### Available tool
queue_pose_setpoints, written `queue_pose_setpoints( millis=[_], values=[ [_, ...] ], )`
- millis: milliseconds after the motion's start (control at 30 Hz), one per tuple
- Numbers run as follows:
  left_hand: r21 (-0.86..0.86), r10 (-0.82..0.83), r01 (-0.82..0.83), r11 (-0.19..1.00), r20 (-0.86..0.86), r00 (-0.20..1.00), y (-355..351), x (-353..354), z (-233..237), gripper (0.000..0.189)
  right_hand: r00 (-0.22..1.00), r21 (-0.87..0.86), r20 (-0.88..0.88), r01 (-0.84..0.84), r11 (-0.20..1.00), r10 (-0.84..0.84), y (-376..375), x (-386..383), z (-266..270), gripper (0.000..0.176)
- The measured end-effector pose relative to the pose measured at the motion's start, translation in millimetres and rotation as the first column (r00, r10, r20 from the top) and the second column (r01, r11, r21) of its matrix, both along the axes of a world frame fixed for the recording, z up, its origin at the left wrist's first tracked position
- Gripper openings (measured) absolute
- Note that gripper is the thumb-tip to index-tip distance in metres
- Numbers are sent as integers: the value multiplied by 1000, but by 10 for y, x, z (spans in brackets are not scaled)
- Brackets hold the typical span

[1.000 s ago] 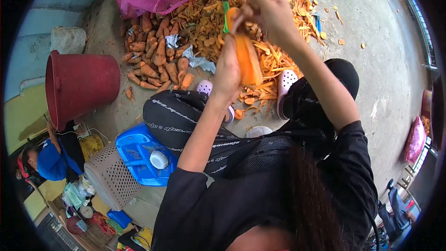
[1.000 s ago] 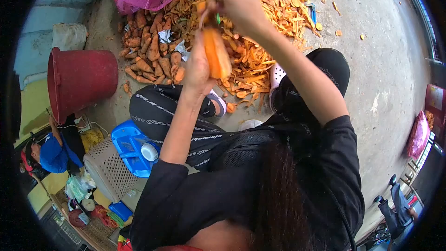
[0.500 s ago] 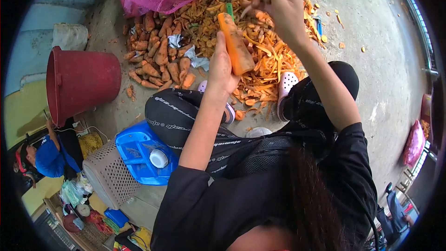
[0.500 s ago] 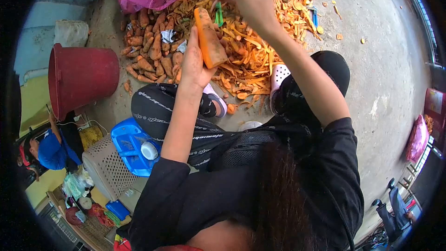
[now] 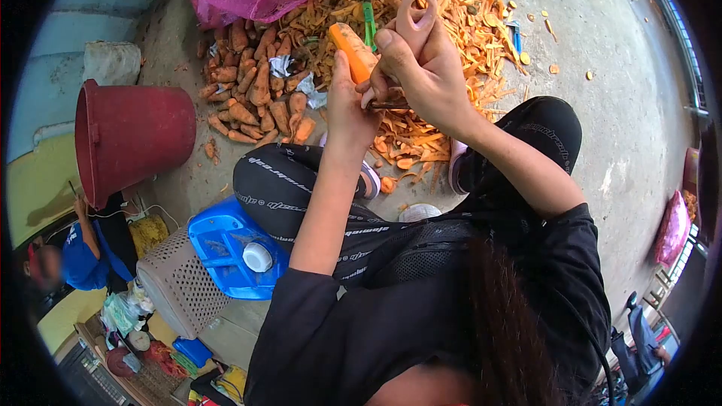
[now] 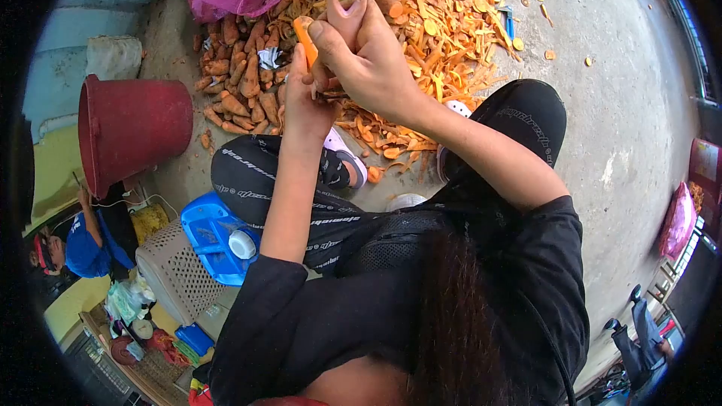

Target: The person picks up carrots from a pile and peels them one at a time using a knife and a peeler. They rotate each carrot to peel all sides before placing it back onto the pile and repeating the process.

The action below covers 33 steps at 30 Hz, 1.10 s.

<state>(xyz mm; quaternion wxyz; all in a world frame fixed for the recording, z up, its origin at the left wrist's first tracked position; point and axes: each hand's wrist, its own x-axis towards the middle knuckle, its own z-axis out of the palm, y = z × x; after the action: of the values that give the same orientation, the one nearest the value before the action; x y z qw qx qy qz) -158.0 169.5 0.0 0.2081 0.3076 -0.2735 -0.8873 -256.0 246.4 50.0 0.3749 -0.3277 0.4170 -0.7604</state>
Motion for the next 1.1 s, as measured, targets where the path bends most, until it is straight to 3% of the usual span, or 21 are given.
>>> queue_pose_setpoints(
  millis=[100, 300, 400, 500, 567, 633, 733, 833, 867, 967, 1000, 1100],
  values=[
    [113, 85, -90, 990, 54, 995, 69, -43, 132, 45, 999, 27, -35, 20, 999, -19, 1, 6, 2, 22],
    [-24, 51, -50, 998, 19, 999, 145, -34, 90, 49, 998, 59, 36, -44, 997, 41, -60, -140, -100, 27],
    [-1, -157, 165, 986, -324, 933, 6, 75, -138, 49, 997, 121, 74, -27, 992, 18, -62, -139, -76, 24],
    [-24, 81, -84, 996, -135, 988, 250, -92, 2, 46, 997, 63, 17, 70, 996, -71, -150, -261, -122, 19],
    [-34, -17, 12, 999, -153, 988, 321, -78, 88, 43, 993, 22, 37, 115, 993, -116, -225, -418, -138, 18],
    [-74, -49, 40, 996, -127, 991, 340, -104, 87, 44, 990, 90, 137, 20, 996, -32, -254, -534, -181, 17],
    [-36, -116, 114, 993, -80, 990, 427, -69, 5, 43, 995, -74, 104, 16, 997, -8, -460, -682, -347, 17],
    [19, -115, 116, 993, -52, 992, 433, -80, 7, 42, 968, 197, -51, 249, 948, -244, -598, -769, -345, 29],
    [44, -107, 110, 993, -56, 993, 397, -68, -11, 42, 933, 91, -143, 344, 935, -329, -690, -818, -516, 29],
    [62, -70, 72, 995, -38, 997, 352, -35, 89, 40, 778, 155, -469, 538, 829, -417, -534, -733, -103, 20],
    [107, -49, 56, 993, -66, 997, 316, -30, 92, 39, 830, -8, -338, 470, 883, -444, -528, -744, -66, 18],
    [148, 13, 0, 989, -88, 996, 239, 0, 131, 37, 912, -37, -103, 396, 918, -397, -422, -737, 59, 22]
  ],
)
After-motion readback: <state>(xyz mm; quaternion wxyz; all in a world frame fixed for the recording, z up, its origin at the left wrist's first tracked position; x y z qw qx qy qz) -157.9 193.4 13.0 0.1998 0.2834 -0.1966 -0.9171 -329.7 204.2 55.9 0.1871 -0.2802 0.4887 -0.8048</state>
